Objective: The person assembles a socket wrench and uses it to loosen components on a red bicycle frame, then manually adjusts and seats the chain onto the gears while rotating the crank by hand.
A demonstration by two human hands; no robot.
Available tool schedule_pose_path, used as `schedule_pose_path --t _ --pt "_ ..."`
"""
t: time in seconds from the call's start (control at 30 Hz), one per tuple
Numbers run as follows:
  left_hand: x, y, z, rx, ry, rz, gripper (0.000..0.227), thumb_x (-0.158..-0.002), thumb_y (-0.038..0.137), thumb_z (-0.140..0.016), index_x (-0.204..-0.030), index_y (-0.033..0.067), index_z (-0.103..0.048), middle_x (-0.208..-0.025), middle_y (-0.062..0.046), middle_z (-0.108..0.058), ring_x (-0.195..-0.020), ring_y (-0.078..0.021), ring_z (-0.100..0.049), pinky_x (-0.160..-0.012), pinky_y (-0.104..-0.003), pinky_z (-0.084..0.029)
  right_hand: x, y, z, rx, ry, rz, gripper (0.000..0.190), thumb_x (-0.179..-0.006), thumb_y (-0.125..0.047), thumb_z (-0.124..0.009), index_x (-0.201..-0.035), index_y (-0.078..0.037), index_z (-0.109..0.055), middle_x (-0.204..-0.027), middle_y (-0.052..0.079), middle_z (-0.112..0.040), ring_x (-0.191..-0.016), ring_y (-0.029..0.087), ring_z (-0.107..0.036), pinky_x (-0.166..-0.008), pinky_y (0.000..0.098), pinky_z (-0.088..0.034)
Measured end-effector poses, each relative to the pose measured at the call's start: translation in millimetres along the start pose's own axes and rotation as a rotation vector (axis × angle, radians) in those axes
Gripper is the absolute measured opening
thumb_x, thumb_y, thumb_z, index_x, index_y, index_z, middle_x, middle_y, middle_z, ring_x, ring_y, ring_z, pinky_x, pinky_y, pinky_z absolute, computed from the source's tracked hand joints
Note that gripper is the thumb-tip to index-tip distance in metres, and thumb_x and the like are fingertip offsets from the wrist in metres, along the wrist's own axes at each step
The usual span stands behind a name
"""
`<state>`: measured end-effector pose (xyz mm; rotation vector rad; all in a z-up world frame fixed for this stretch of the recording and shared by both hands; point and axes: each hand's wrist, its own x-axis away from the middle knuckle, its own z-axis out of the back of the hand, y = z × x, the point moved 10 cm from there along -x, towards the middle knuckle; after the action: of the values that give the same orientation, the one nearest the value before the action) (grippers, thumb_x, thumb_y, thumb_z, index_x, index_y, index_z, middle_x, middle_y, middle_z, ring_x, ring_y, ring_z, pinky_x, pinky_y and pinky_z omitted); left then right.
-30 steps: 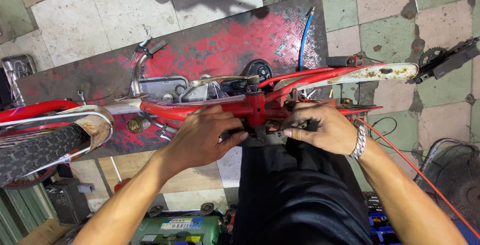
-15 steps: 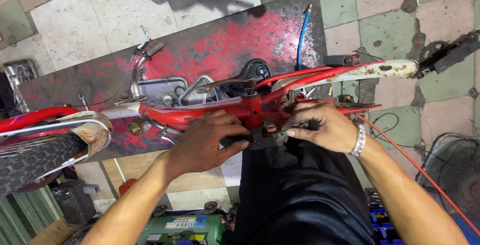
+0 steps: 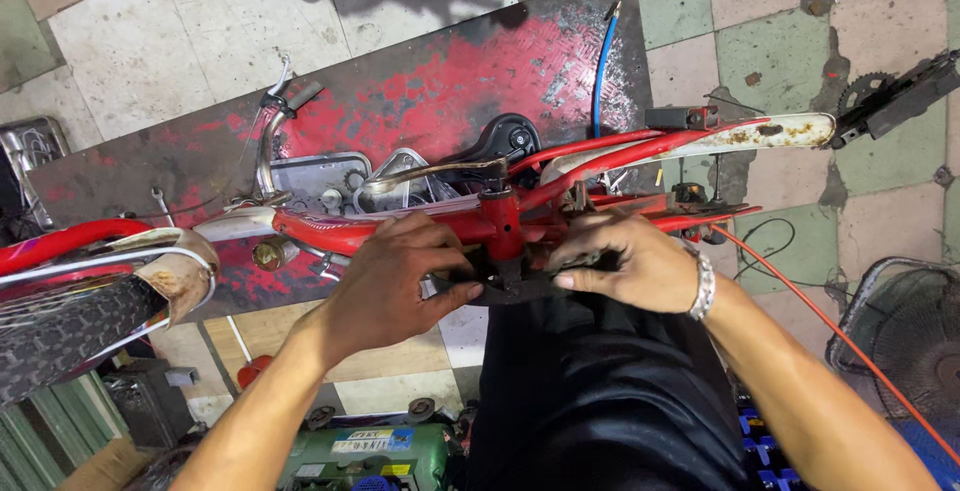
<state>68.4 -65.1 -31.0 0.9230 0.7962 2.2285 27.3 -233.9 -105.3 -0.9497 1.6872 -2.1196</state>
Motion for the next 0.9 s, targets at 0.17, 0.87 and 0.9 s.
schedule_pose_path --t 0.17,0.87,0.9 --pt "1 -2 0 -0.046 -0.063 0.018 0.035 -0.085 0.042 -0.074 -0.099 0.0100 -0.076 -0.101 -0.003 -0.070 -0.106 -0.0255 -0.060 -0.094 -0.042 -0.044 2 -24 2 0.298 0.077 0.152 0.026 -0.083 -0.030 -0.078 -0.107 -0.021 -0.082 -0.108 0.006 -0.075 -0.107 0.025 -0.066 -0.099 0.0451 -0.039" --pt "8 5 -15 0.152 0.110 -0.033 0.039 -0.081 0.035 -0.082 -0.107 0.0079 -0.071 -0.107 -0.006 -0.068 -0.107 -0.0274 -0.062 -0.095 -0.042 -0.049 17 -22 5 0.290 0.224 0.219 0.034 -0.080 -0.024 -0.081 -0.111 -0.011 -0.077 -0.103 0.005 -0.070 -0.097 0.027 -0.064 -0.088 0.0398 -0.051" --pt "8 4 -15 0.163 0.109 -0.039 0.039 -0.081 0.034 -0.083 -0.108 0.0072 -0.070 -0.107 -0.006 -0.068 -0.107 -0.0277 -0.062 -0.095 -0.042 -0.049 15 -22 3 0.252 0.226 0.216 0.034 -0.081 -0.023 -0.082 -0.112 -0.010 -0.076 -0.104 0.005 -0.070 -0.098 0.027 -0.064 -0.088 0.0390 -0.052"
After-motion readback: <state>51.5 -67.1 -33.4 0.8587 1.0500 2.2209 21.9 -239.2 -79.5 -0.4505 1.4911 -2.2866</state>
